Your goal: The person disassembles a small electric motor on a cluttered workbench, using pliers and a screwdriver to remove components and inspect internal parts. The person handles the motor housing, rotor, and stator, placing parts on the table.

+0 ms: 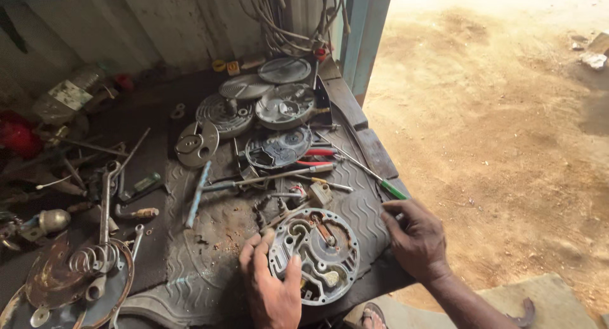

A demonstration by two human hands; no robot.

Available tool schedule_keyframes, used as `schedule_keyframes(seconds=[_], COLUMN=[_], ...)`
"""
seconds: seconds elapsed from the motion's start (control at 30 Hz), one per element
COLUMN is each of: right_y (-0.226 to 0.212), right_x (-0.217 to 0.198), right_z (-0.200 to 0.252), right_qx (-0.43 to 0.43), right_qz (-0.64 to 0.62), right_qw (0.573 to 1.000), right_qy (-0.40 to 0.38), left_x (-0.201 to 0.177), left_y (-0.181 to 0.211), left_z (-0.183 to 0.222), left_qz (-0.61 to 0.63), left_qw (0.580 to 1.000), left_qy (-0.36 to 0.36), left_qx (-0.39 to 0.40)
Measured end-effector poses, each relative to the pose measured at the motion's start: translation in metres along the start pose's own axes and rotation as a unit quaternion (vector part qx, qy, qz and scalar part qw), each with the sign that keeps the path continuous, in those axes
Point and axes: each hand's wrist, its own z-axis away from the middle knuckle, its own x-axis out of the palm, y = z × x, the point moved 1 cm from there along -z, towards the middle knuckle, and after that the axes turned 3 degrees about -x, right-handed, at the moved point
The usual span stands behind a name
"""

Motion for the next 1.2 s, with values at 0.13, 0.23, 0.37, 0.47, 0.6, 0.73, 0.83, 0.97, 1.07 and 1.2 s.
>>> schedule_keyframes(seconds=[0.13,0.23,0.37,0.47,0.6,0.73,0.83,0.97,1.07,1.2], right_y=[0.002,0.007,0.005,0.001,-0.010,-0.015,-0.013,-0.042,-0.078,-0.125], right_x=[-0.005,0.001,0.002,-0.015,-0.071,-0.136,-0.168,-0.165,-0.147,-0.129], right_z=[-0.037,-0.057,-0.069,-0.063,-0.025,0.040,0.068,0.090,0.097,0.086], right_qx=[-0.131,-0.127,-0.095,0.001,0.082,0.002,0.011,-0.023,0.045,0.023], right_qz=[0.165,0.225,0.244,0.274,0.261,0.062,0.206,0.274,0.395,0.433], right_qw=[0.977,0.965,0.956,0.947,0.951,0.993,0.970,0.951,0.901,0.880], right_qy=[0.038,-0.049,-0.134,-0.167,-0.145,-0.098,-0.127,-0.139,-0.173,-0.195], left_x=[-0.017,-0.019,-0.014,-0.009,-0.007,-0.004,-0.003,-0.002,-0.001,0.003], left_y=[0.011,0.024,0.045,0.048,0.043,0.040,0.035,0.031,0.024,0.018], left_z=[-0.007,-0.020,-0.035,-0.039,-0.035,-0.039,-0.053,-0.062,-0.057,-0.055], left_qz=[-0.072,-0.102,-0.080,-0.092,-0.122,-0.130,-0.176,-0.152,-0.130,-0.110], left_qw=[0.994,0.985,0.957,0.948,0.945,0.934,0.907,0.901,0.907,0.912], left_qy=[0.010,-0.066,-0.156,-0.196,-0.202,-0.224,-0.309,-0.313,-0.293,-0.267], left_qx=[0.084,0.123,0.232,0.235,0.227,0.246,0.224,0.259,0.274,0.291])
